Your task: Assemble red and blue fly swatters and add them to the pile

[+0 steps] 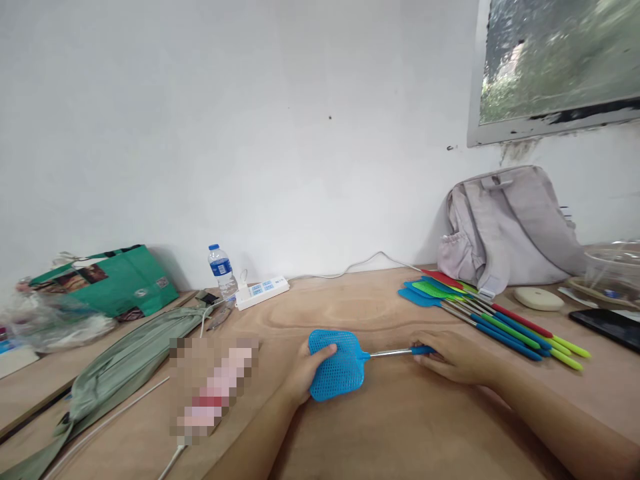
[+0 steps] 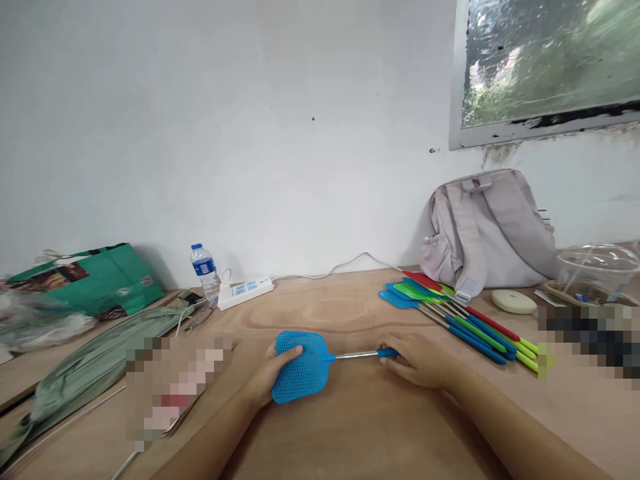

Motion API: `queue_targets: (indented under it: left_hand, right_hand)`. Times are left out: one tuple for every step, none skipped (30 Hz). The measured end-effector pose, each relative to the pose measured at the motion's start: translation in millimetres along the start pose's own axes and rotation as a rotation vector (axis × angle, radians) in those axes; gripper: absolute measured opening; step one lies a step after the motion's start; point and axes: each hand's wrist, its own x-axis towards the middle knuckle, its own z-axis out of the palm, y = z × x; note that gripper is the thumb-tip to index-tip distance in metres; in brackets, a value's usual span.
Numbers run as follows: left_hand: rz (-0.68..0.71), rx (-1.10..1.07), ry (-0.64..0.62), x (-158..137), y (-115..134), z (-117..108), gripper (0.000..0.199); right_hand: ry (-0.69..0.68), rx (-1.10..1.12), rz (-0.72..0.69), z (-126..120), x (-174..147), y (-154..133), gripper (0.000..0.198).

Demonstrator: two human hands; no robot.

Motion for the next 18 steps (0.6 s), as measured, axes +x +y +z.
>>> queue_targets:
  left_hand:
    - [-0.005,-0.068,-0.001,2,0,-1,0.039]
    - [0.003,-0.125,-0.008,4,1,-1,0.039]
    - [0.021,-0.163,-0.014,6,3,-2,0.038]
    - [0.047,-0.183,-0.019,7,4,-4,0.037]
    - [0.077,-0.187,-0.013,9,5,-6,0.035]
    - [0.103,-0.177,0.006,10,6,-9,0.033]
    - [0.120,-0.159,0.040,12,5,-12,0.031]
    - [0.129,-0.139,0.085,14,4,-16,0.028]
    - [0.133,-0.126,0.137,16,3,-19,0.026]
    - [0.132,-0.122,0.191,19,1,-22,0.023]
    - [0.125,-0.127,0.240,21,0,-25,0.020]
    - [0.113,-0.136,0.277,23,-1,-27,0.017]
    - [0.101,-0.145,0.301,24,-2,-28,0.016]
    - [0.091,-0.146,0.310,25,-3,-29,0.015]
    - [0.082,-0.138,0.311,25,-3,-29,0.014]
    - [0.079,-0.123,0.309,25,-3,-29,0.013]
    - [0.083,-0.104,0.305,25,-3,-28,0.013]
    - [0.088,-0.084,0.299,25,-3,-28,0.013]
  right_hand:
    - [-0.007,0.007,-0.012,-3,-1,0,0.023]
    - [-0.003,0.007,-0.016,-5,-2,2,0.025]
    - [0.007,0.004,-0.010,-5,-3,5,0.027]
    - [0.029,-0.001,0.008,-5,-4,10,0.029]
    - [0.063,-0.010,0.045,-4,-4,18,0.030]
    - [0.108,-0.024,0.096,-3,-5,27,0.032]
    - [0.179,-0.046,0.159,-2,-6,37,0.033]
    - [0.263,-0.078,0.239,0,-8,49,0.034]
    - [0.350,-0.112,0.302,1,-10,61,0.034]
    - [0.429,-0.150,0.350,1,-12,73,0.033]
    - [0.491,-0.193,0.395,2,-15,83,0.033]
    - [0.514,-0.240,0.443,2,-19,92,0.032]
    - [0.500,-0.290,0.497,2,-22,99,0.031]
    - [0.464,-0.332,0.541,3,-26,104,0.030]
    - [0.421,-0.363,0.585,3,-29,106,0.030]
    - [0.387,-0.378,0.620,2,-32,106,0.029]
    - [0.374,-0.380,0.636,2,-34,104,0.029]
    - [0.381,-0.371,0.639,1,-35,100,0.028]
